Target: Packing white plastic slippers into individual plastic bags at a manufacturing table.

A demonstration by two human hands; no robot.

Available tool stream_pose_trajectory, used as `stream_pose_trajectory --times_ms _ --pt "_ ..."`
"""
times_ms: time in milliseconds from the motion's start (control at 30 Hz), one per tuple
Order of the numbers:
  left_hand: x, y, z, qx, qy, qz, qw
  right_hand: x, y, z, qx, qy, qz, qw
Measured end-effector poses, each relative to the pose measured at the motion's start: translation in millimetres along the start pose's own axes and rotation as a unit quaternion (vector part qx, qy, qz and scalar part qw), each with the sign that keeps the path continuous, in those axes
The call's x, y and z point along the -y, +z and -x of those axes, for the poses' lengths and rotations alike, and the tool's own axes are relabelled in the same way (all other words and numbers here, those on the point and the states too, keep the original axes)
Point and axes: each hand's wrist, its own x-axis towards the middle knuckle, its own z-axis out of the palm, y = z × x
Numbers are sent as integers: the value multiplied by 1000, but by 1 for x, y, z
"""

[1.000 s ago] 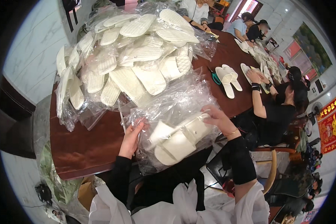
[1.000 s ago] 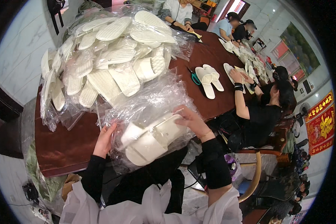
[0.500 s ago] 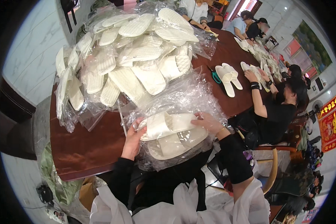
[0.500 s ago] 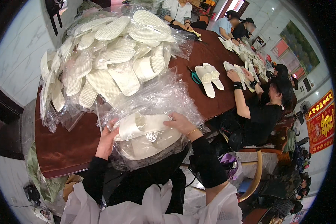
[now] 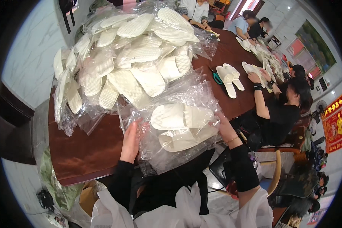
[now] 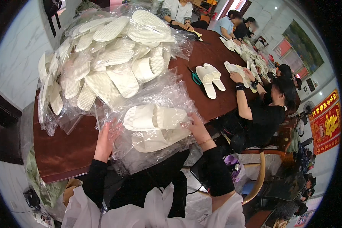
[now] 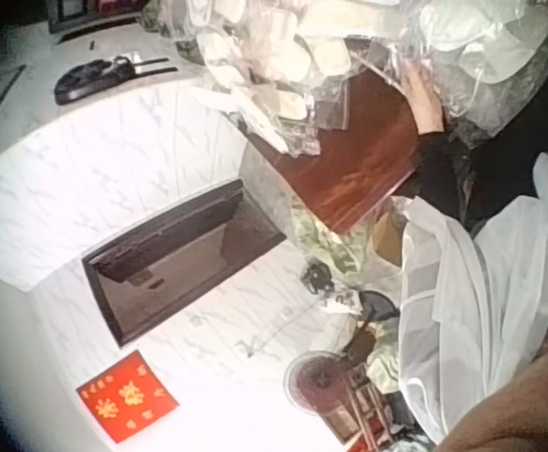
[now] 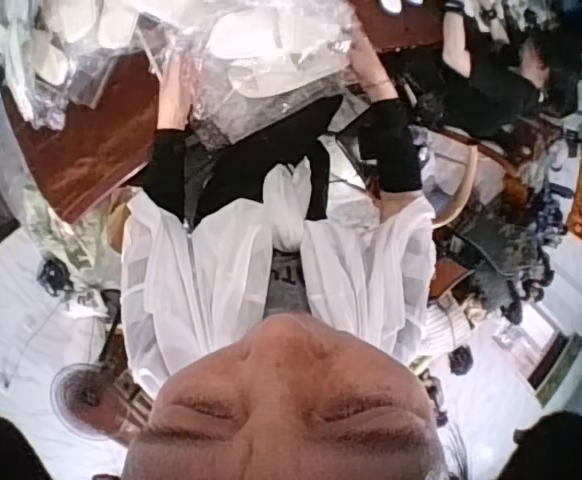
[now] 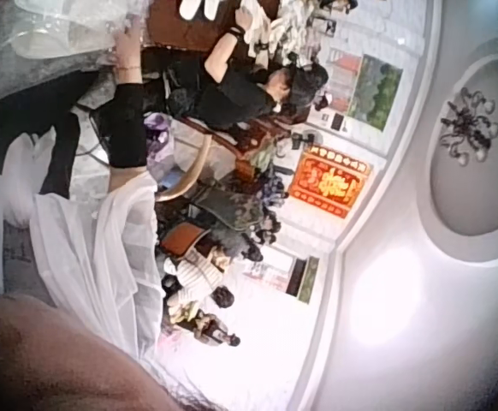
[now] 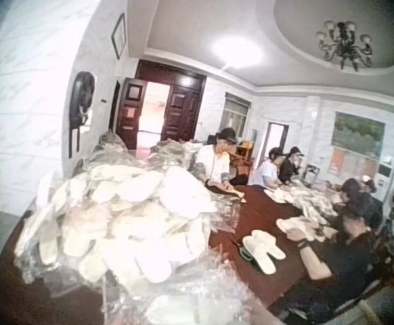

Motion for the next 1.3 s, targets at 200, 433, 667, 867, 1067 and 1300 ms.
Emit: stream_pose_trajectory --times_ms 200,433,667,867,1067,1300 --pt "4 -5 0 -169 78 -2 982 10 -16 4 -39 -138 -76 987" --pt "-13 24 20 -181 222 -147 947 -2 -37 6 -118 -160 -92 976" --pt "16 13 24 -71 275 -724 628 -19 -27 -6 -148 -187 -140 961" --pt "35 13 15 -105 277 -765 572 -1 -94 23 -365 -260 -129 885" --pt "40 12 10 -115 279 -772 559 91 -24 78 -286 -359 -240 855" --pt "40 6 6 -74 232 -816 525 30 73 44 -10 -218 -160 963"
